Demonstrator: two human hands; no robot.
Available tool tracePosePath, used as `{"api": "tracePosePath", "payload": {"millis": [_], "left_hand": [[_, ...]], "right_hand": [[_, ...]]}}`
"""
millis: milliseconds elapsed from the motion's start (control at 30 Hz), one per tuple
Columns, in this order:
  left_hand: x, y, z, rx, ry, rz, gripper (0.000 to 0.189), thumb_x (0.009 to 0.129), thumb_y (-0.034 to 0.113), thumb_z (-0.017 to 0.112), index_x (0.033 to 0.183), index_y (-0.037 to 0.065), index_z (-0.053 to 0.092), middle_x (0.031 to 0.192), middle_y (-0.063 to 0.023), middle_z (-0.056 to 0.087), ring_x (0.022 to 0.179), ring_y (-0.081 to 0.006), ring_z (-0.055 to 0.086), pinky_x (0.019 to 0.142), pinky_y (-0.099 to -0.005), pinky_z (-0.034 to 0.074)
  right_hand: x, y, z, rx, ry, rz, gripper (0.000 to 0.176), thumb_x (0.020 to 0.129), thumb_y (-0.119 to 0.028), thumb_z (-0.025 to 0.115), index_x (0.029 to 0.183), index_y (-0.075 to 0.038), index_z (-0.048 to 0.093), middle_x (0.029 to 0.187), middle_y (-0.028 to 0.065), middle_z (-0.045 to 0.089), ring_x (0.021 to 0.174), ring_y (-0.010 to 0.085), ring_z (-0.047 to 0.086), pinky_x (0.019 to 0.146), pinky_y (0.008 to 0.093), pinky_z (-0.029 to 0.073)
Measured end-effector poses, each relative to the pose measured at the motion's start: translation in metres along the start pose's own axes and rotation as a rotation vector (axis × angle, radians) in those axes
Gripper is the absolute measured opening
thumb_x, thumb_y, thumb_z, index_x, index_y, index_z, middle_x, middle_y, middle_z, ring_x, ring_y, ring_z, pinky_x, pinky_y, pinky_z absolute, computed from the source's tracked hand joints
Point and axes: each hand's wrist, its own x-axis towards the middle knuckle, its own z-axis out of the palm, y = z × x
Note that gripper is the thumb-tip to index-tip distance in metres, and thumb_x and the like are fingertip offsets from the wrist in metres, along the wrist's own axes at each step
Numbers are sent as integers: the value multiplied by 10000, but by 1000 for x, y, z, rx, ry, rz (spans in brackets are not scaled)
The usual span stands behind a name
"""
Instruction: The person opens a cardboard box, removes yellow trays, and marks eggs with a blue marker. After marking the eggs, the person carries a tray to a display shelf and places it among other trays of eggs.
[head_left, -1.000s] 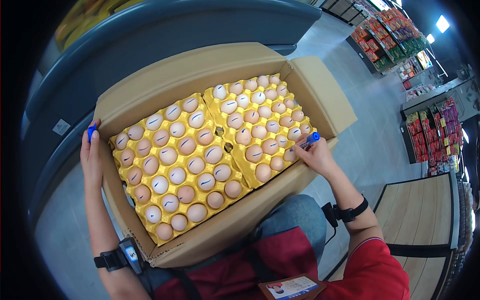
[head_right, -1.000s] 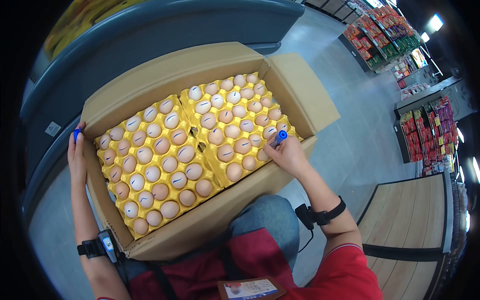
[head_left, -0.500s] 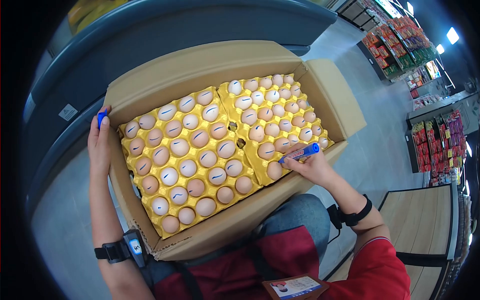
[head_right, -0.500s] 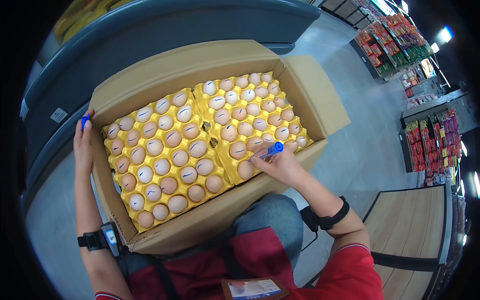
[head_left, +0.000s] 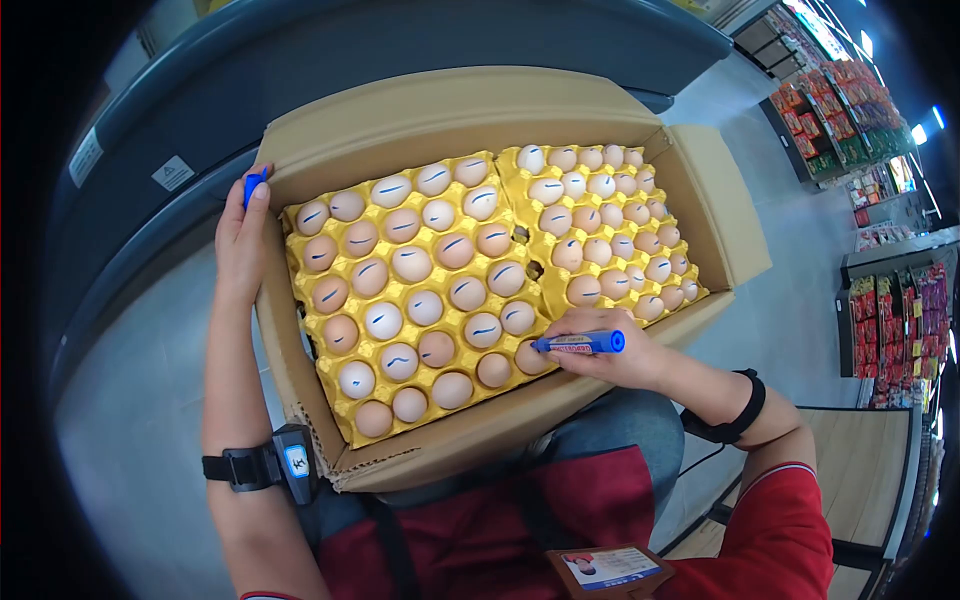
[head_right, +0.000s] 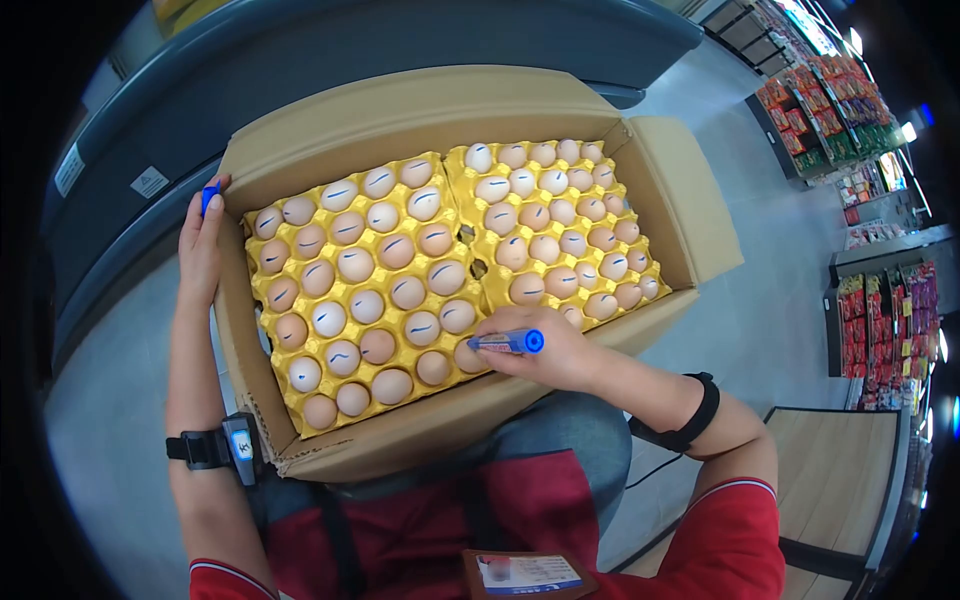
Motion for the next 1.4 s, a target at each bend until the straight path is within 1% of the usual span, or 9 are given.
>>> {"api": "tracePosePath", "payload": {"millis": [133, 233, 333, 433, 533, 733, 933, 1133, 1400], "left_hand": [[0, 0, 1, 11, 14, 12, 368, 950, 285, 463, 1217, 36, 518, 1189, -61, 548, 1132, -128, 454, 998, -273, 312], [-1, 2, 1, 17, 22, 13, 363, 948, 284, 471, 1211, 40, 523, 1161, -58, 561, 1106, -123, 469, 978, -265, 329], [-1, 1, 1, 10, 33, 12, 358, 945, 288, 483, 1200, 42, 531, 1130, -56, 573, 1072, -113, 482, 950, -252, 347], [0, 1, 2, 17, 42, 26, 357, 939, 298, 495, 1188, 46, 539, 1107, -50, 582, 1043, -105, 493, 933, -253, 362], [0, -2, 2, 29, 49, 45, 354, 934, 306, 499, 1178, 54, 548, 1080, -50, 597, 1020, -108, 510, 916, -256, 378], [-1, -1, 2, 44, 61, 39, 365, 927, 319, 499, 1178, 58, 543, 1064, -61, 606, 1006, -124, 526, 897, -268, 395], [-2, 6, 2, 61, 59, 19, 353, 923, 307, 491, 1155, 46, 540, 1053, -99, 611, 986, -167, 548, 880, -289, 407], [-1, 2, 2, 40, 57, 48, 344, 917, 291, 491, 1147, 38, 530, 1055, -112, 605, 978, -196, 554, 880, -301, 412], [-1, 2, 1, 74, 55, 57, 338, 913, 280, 488, 1145, 37, 523, 1079, -124, 591, 990, -231, 558, 883, -315, 416]], "right_hand": [[10, -2, 13, 17, -52, -127, 182, 794, -132, 653, 957, -59, 620, 879, 94, 622, 792, 251, 607, 688, 313, 499], [19, -7, 21, 44, -36, -205, 189, 794, -128, 648, 961, -49, 610, 863, 92, 616, 778, 259, 605, 678, 327, 504], [27, -12, 24, 13, -93, -225, 209, 786, -122, 653, 973, -43, 603, 863, 96, 611, 781, 265, 604, 673, 341, 503], [35, -13, 36, -16, -122, -383, 205, 778, -121, 660, 960, -43, 605, 864, 101, 607, 783, 276, 601, 667, 350, 501], [46, -16, 46, 19, -95, -465, 210, 772, -125, 666, 958, -51, 603, 872, 105, 606, 791, 280, 602, 666, 352, 503], [61, -36, 58, 44, -242, -442, 249, 775, -115, 662, 1004, -51, 588, 900, 99, 612, 823, 278, 609, 696, 357, 507], [74, -41, 78, 31, -185, -530, 274, 769, -111, 671, 1021, -46, 583, 913, 108, 598, 821, 285, 607, 685, 358, 505], [85, -57, 89, 77, -223, -571, 286, 766, -103, 674, 1029, -43, 580, 927, 111, 590, 815, 289, 596, 694, 360, 494], [98, -72, 109, 109, -312, -616, 290, 812, -163, 633, 1075, -58, 571, 951, 96, 605, 838, 272, 595, 686, 353, 474]]}}
